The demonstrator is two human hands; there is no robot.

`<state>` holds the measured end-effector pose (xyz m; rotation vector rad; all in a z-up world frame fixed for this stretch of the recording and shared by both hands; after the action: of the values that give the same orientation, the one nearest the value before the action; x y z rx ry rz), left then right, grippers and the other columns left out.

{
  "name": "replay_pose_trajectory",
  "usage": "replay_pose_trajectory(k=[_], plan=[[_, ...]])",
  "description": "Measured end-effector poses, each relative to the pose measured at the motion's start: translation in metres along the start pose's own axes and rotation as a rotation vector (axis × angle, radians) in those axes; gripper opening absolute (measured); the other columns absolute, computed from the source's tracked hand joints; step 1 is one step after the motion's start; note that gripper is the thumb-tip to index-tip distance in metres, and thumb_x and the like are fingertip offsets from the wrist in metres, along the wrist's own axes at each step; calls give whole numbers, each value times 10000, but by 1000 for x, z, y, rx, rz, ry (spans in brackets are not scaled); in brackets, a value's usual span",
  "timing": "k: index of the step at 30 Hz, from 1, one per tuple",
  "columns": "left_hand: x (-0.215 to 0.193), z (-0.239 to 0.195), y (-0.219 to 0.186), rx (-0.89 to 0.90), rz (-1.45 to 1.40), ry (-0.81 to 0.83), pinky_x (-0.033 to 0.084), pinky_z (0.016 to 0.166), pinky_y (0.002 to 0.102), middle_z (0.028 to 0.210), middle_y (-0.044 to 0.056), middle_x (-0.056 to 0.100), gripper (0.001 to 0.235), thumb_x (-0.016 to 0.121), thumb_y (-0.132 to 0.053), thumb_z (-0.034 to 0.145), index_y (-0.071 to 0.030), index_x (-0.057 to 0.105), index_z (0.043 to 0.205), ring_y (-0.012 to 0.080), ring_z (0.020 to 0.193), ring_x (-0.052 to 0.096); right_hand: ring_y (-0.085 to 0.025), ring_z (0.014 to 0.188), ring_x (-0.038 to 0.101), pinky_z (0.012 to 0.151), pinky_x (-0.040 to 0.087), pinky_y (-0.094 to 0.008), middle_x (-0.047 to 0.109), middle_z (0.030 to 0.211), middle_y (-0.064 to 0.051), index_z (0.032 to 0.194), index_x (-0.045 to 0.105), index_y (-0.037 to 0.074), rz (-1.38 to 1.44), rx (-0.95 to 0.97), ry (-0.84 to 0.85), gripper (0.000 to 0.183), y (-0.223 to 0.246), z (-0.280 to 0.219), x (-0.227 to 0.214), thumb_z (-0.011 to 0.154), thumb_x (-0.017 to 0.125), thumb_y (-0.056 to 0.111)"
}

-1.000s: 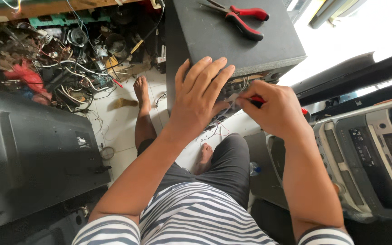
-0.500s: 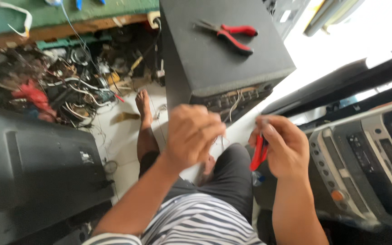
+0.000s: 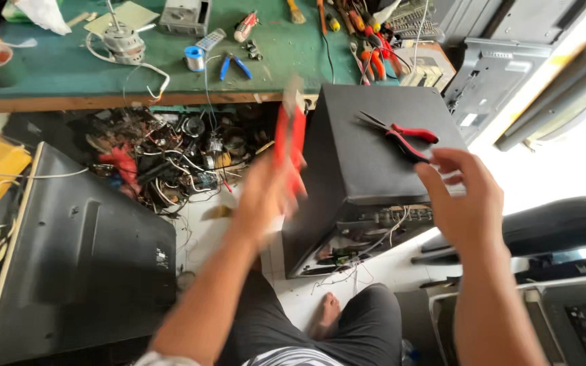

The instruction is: The person works on the back of a black electronic device, using a screwdriver to tighten screws on the rear panel. They then use pliers to cut and adjust wires connected to the device's ports.

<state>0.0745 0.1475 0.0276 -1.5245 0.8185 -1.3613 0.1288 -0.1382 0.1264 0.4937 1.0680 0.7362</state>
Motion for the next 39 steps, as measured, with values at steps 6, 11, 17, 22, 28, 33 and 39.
replay_pose_trajectory(k=[6, 11, 17, 22, 28, 33, 39], plan=[[-93, 227, 19, -57, 489, -272, 367, 364, 334, 576, 129, 612, 195, 612, -254, 854, -61, 633, 858, 219, 422, 541, -327, 1013, 667, 868, 534, -458, 665, 1154, -143, 1281, 732, 99, -336, -283, 244, 410, -20, 49, 56, 1008, 754, 404], [-113, 339, 68, -180, 376, -318, 166, 350, 255, 560, 5, 373, 193, 717, -200, 895, -115, 587, 780, 72, 415, 430, -319, 1058, 693, 913, 517, -478, 718, 1154, -96, 1215, 723, 115, -390, -13, 353, 325, -30, 55, 46, 1106, 509, 334], [-119, 349, 39, 173, 531, -444, 565, 488, 311, 788, 24, 712, 129, 669, -243, 926, -182, 584, 1000, 134, 508, 755, -220, 713, 495, 613, 373, -341, 541, 848, -110, 1065, 538, 75, 957, 296, -142, 57, -91, -19, -44, 1060, 497, 114], [-114, 273, 28, 224, 504, -444, 685, 594, 216, 1483, 81, 617, 536, 695, -312, 999, -94, 570, 1472, 105, 834, 708, -138, 540, 349, 499, 283, -292, 391, 695, -33, 861, 459, 136, 773, 309, -90, 388, -136, -103, -37, 1162, 471, 380], [-25, -1, 19, 978, 508, -476, 472, 665, 365, 977, 234, 676, 131, 690, -88, 1071, 33, 694, 1118, 289, 648, 561, -311, 1143, 689, 1025, 523, -484, 697, 1218, -201, 971, 671, 36, 790, 582, -18, 197, -186, -170, 11, 1042, 592, 202], [95, -71, 145, 185, 258, 143, 625, 513, 294, 692, 145, 736, 122, 833, -97, 849, -6, 809, 927, 200, 565, 708, -443, 757, 782, 747, 654, -622, 618, 606, -223, 779, 642, -39, 1347, 722, 175, 432, -172, -171, 43, 1038, 595, 305], [154, -41, 214, -390, 8, 229, 665, 856, 271, 1207, 111, 774, 441, 649, -306, 1067, -22, 623, 1403, 146, 994, 764, -493, 837, 776, 750, 632, -616, 770, 877, -200, 978, 682, 32, 1568, 828, 435, 398, -200, -169, 75, 1014, 490, 379]])
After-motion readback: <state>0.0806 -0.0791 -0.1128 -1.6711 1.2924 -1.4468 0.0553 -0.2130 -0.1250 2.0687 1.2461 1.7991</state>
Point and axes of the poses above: each hand's wrist, its own z-axis towards the middle knuckle, its own x-axis out of the palm, y = z × x, the point moved 9 cm from there along z, towards the middle knuckle
